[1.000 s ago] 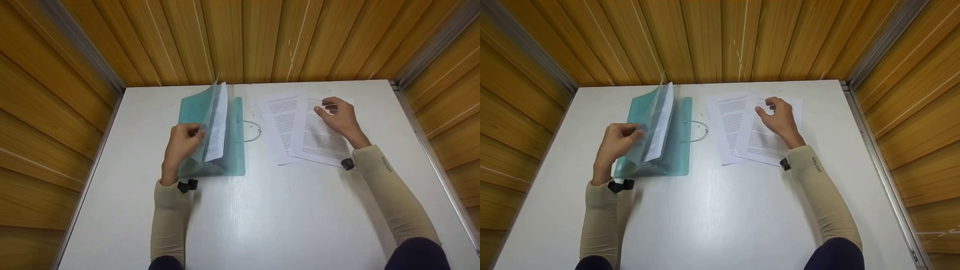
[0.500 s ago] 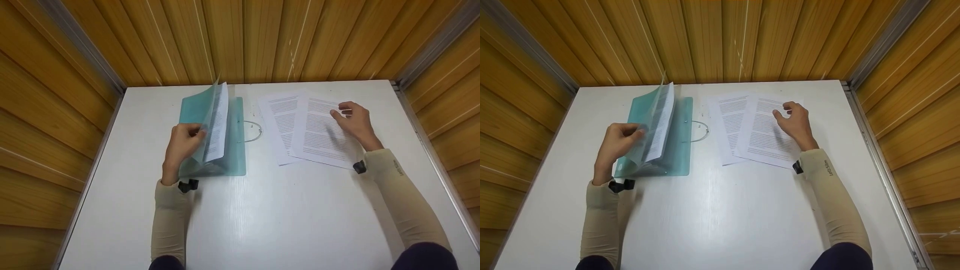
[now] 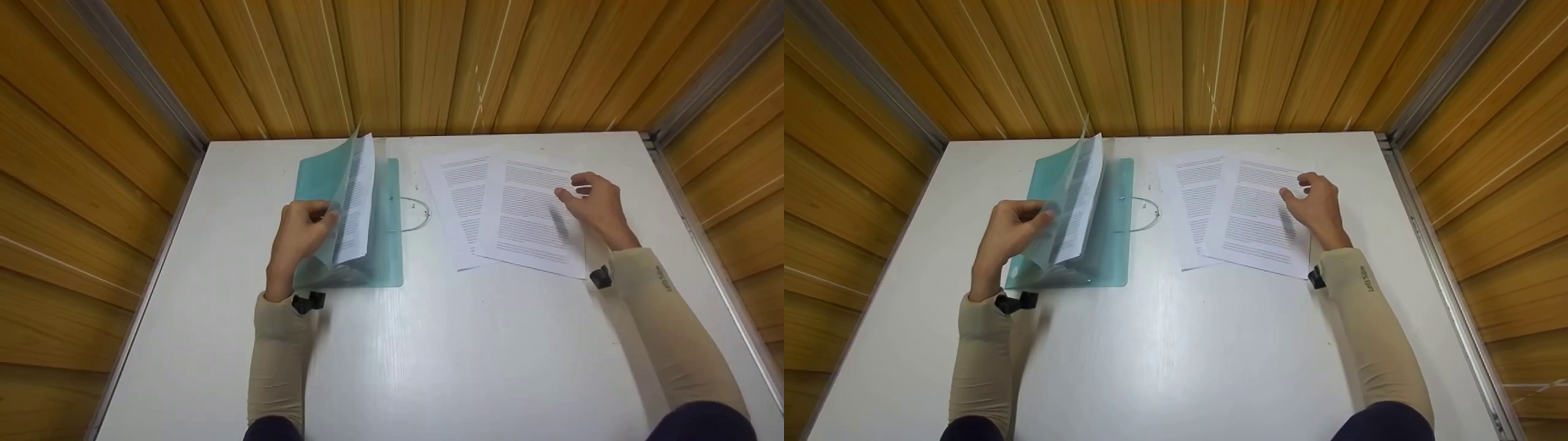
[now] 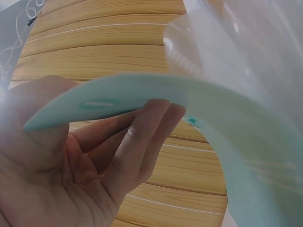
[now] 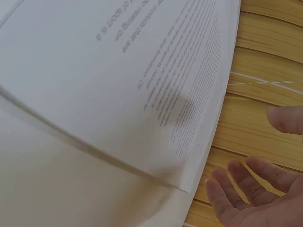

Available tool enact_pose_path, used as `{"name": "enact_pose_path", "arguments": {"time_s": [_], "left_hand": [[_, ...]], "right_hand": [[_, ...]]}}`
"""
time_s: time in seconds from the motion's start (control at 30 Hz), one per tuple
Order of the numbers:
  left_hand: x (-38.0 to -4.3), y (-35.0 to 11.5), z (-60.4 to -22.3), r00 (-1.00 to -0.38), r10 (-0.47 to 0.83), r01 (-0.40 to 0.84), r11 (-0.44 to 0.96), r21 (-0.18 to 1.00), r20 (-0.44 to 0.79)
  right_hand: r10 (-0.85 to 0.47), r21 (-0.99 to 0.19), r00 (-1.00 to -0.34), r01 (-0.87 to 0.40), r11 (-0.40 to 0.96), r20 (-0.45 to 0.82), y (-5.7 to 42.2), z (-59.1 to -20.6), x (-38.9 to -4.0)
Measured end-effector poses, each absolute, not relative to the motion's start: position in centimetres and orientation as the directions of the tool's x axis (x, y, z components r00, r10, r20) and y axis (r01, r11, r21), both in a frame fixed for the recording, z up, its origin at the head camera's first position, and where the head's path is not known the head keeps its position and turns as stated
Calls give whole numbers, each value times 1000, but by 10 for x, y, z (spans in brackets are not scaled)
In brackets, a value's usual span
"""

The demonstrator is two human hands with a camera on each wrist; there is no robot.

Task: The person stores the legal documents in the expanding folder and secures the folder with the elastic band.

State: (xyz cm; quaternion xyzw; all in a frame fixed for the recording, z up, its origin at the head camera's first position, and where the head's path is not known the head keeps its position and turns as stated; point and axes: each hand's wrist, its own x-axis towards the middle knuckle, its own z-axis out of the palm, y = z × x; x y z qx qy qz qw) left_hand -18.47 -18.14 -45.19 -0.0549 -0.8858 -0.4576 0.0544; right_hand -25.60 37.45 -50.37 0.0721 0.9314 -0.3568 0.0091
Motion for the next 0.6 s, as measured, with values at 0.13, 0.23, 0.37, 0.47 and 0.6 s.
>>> {"name": "enact_pose_path", "arguments": {"time_s": [0.13, 0.23, 0.37, 0.47, 0.6], "left_hand": [[-185, -181, -450, -989, 48, 143, 577, 804, 142], [-186, -181, -451, -989, 49, 143, 574, 806, 140], [-186, -181, -452, -989, 53, 144, 572, 807, 139], [-186, -181, -452, -990, 51, 140, 571, 809, 135], [-185, -181, -452, -991, 46, 132, 567, 813, 128]], "right_hand": [[148, -664, -983, 183, 725, -109, 382, -506, -255], [169, -663, -975, 222, 715, -143, 386, -508, -253], [182, -658, -969, 249, 711, -169, 392, -511, -251], [182, -652, -966, 257, 713, -182, 394, -514, -250], [174, -649, -964, 263, 714, -200, 396, -517, -250]]}}
